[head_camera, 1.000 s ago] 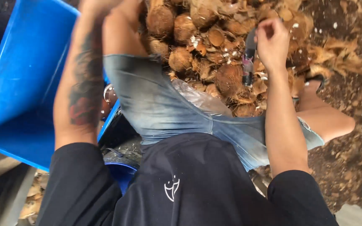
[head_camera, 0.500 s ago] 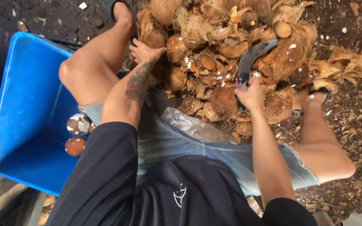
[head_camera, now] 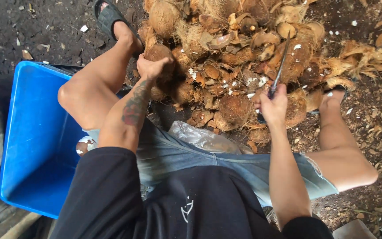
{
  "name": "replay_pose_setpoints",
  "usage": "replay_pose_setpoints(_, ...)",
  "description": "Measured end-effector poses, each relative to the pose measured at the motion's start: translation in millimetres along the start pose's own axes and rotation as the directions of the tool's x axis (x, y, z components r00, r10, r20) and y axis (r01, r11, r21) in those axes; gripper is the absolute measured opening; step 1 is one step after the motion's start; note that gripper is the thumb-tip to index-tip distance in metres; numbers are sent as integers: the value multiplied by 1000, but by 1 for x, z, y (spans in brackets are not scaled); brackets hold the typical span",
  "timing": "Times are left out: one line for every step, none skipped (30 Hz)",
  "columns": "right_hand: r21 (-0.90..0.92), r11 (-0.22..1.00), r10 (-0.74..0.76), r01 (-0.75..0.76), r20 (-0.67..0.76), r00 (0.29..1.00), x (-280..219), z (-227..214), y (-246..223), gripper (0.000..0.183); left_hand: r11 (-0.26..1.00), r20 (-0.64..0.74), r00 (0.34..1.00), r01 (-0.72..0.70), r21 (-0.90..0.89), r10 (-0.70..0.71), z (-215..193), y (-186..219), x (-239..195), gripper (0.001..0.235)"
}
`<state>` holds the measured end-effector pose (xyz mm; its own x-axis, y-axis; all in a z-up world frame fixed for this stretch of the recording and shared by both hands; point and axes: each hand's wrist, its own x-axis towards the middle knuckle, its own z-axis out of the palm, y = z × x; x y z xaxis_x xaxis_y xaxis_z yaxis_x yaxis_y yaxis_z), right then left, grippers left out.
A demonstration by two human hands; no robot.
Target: The person sits on the ground and uses a machete to peel the husk off a coconut. They rotate the coconut and strike repeatedly to remove the fibrous outer layer, then place the peeled coconut into a blue bin.
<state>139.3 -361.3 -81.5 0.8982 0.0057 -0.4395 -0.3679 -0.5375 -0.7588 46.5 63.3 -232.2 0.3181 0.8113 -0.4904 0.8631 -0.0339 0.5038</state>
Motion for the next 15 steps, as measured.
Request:
replay_pose_setpoints(0, 1000, 30, -30, 68, 997, -3, 4, -8, 31, 995, 7, 1000, -9, -96, 10, -4, 8, -4, 93)
replay_pose_setpoints(-9, 998, 69, -69, 127, 989, -9, 4, -14, 32, 982, 29, 999, -14, -188, 20, -2, 14, -13, 81)
replay_pose_setpoints(-9, 997, 71, -71, 113, 991, -17, 6, -21, 32, 982, 40, 999, -21, -189, 29, -11, 27, -19, 81)
replay_pose_setpoints(118, 992, 37, -53, 135, 990, -26, 11, -26, 21, 926, 201, 962, -105, -362, 187, -22, 40, -24, 75)
replay_pose_setpoints(242, 970, -2, -35, 152, 988, -33, 16, -32, 14, 834, 325, 876, -143, -533, 358, -32, 54, -28, 72)
replay_pose_setpoints(245, 969, -10, -25, 141, 990, -41, 16, -32, 14, 828, 324, 871, -152, -539, 370, -51, 72, -49, 72)
replay_pose_setpoints(304, 951, -108, 56, 159, 981, -48, 18, -34, 18, 779, 449, 752, -136, -612, 483, -71, 90, -70, 73)
replay_pose_setpoints(360, 924, -204, 131, 172, 964, -57, 20, -34, 22, 730, 544, 600, -101, -676, 587, -91, 106, -91, 75)
replay_pose_setpoints(359, 923, -209, 139, 162, 964, -62, 17, -39, 22, 725, 543, 592, -104, -681, 595, -97, 116, -107, 75)
replay_pose_setpoints(477, 836, -389, 271, 166, 906, -69, 16, -44, 23, 650, 556, 406, -137, -747, 725, -105, 123, -124, 80)
replay_pose_setpoints(588, 714, -556, 380, 145, 819, -75, 15, -48, 25, 565, 534, 201, -149, -812, 821, -113, 129, -141, 88)
replay_pose_setpoints(589, 713, -558, 381, 147, 817, -91, 6, -66, 25, 564, 532, 204, -150, -812, 822, -103, 121, -159, 88)
replay_pose_setpoints(648, 573, -706, 503, 77, 704, -106, -2, -84, 27, 566, 536, 310, -9, -824, 785, -92, 112, -176, 83)
replay_pose_setpoints(689, 415, -816, 594, -6, 578, -124, -11, -100, 30, 552, 555, 404, 138, -823, 727, -81, 103, -194, 78)
replay_pose_setpoints(688, 422, -810, 591, -7, 586, -134, -18, -109, 30, 558, 564, 402, 144, -817, 722, -48, 84, -175, 78)
